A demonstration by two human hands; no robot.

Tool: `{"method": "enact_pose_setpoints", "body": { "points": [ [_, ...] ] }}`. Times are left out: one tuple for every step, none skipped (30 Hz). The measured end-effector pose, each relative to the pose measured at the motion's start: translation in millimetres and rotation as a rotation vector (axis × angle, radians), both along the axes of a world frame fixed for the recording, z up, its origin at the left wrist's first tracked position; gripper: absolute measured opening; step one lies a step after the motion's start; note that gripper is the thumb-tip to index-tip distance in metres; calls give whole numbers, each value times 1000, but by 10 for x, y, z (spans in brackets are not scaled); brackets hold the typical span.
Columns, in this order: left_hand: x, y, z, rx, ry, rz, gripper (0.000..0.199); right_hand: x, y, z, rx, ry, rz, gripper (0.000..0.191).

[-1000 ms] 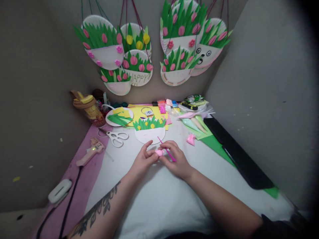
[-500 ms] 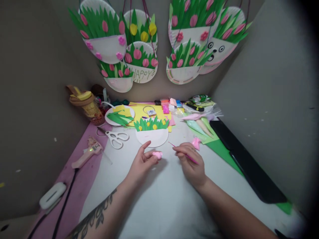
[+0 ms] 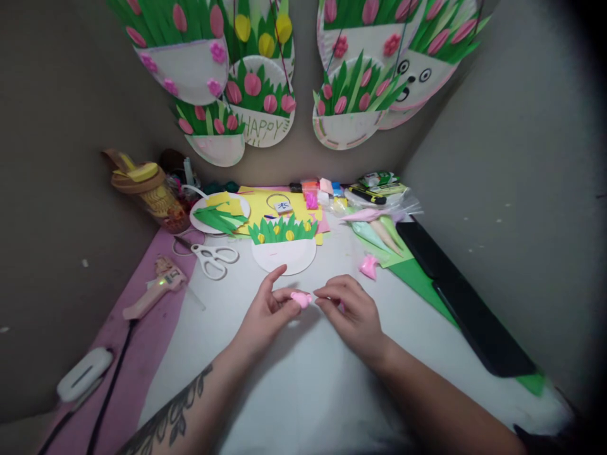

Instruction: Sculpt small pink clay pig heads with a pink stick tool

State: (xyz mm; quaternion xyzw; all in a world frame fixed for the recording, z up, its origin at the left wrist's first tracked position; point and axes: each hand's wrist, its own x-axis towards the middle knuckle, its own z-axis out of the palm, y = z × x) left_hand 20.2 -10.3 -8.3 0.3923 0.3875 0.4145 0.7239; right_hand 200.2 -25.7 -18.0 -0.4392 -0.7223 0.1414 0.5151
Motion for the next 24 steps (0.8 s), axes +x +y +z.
{"method": "enact_pose_setpoints", "body": {
  "points": [
    [-1,-1,-2,1,-3,-2,79,-1,3,-2,1,0,4,17],
    [-2,-2,-5,1,-4,-4,79,-3,6,-2,4,-1,6,16],
    [-2,-2,-9,1,-4,-4,79,-6,9,-1,12,-3,5,16],
    [-3,-2,-14,-1,-4,-4,79,-10,10,0,19,-5,4,16],
    [-4,-1,-19,-3,0,-3,80,-14,11,2,26,-7,3,16],
    [-5,-1,-25,-6,5,-3,80,-18,10,4,30,-9,2,16],
    [-5,0,-29,-7,10,-4,80,-22,10,6,31,-12,1,15],
    [-7,1,-33,-5,13,-4,80,-25,9,7,30,-14,1,15],
    [-8,1,-35,-2,13,-7,81,-27,8,8,28,-17,-1,15],
    [-10,2,-36,1,14,-12,81,-28,7,8,25,-21,-5,14],
    [-11,2,-35,5,14,-16,81,-29,7,8,26,-23,-9,14],
    [-12,3,-32,8,15,-19,81,-30,7,7,28,-23,-12,14],
    [-13,3,-29,8,19,-20,80,-30,8,6,30,-22,-13,15],
    [-12,3,-24,8,23,-22,80,-30,9,4,33,-22,-14,15],
    [-11,2,-20,7,25,-23,80,-31,10,3,35,-21,-14,15],
    [-10,2,-15,7,25,-21,80,-31,11,2,35,-22,-15,15],
    [-8,1,-11,6,23,-19,80,-32,13,2,34,-23,-16,15],
    [-6,1,-8,4,22,-16,81,-33,14,3,32,-25,-15,15],
    [-4,1,-5,1,21,-13,81,-33,14,4,28,-25,-14,16],
    [-3,0,-3,-2,22,-9,82,-34,14,5,26,-25,-12,16],
    [-2,0,-3,-4,23,-8,82,-35,14,6,25,-24,-9,16],
    [-2,0,-3,-6,25,-8,83,-35,14,7,25,-22,-7,16],
    [-3,-1,-4,-7,26,-9,83,-35,14,6,26,-20,-8,16],
    [-3,-1,-6,-7,25,-11,82,-34,15,5,28,-18,-12,16]
  ]
}}
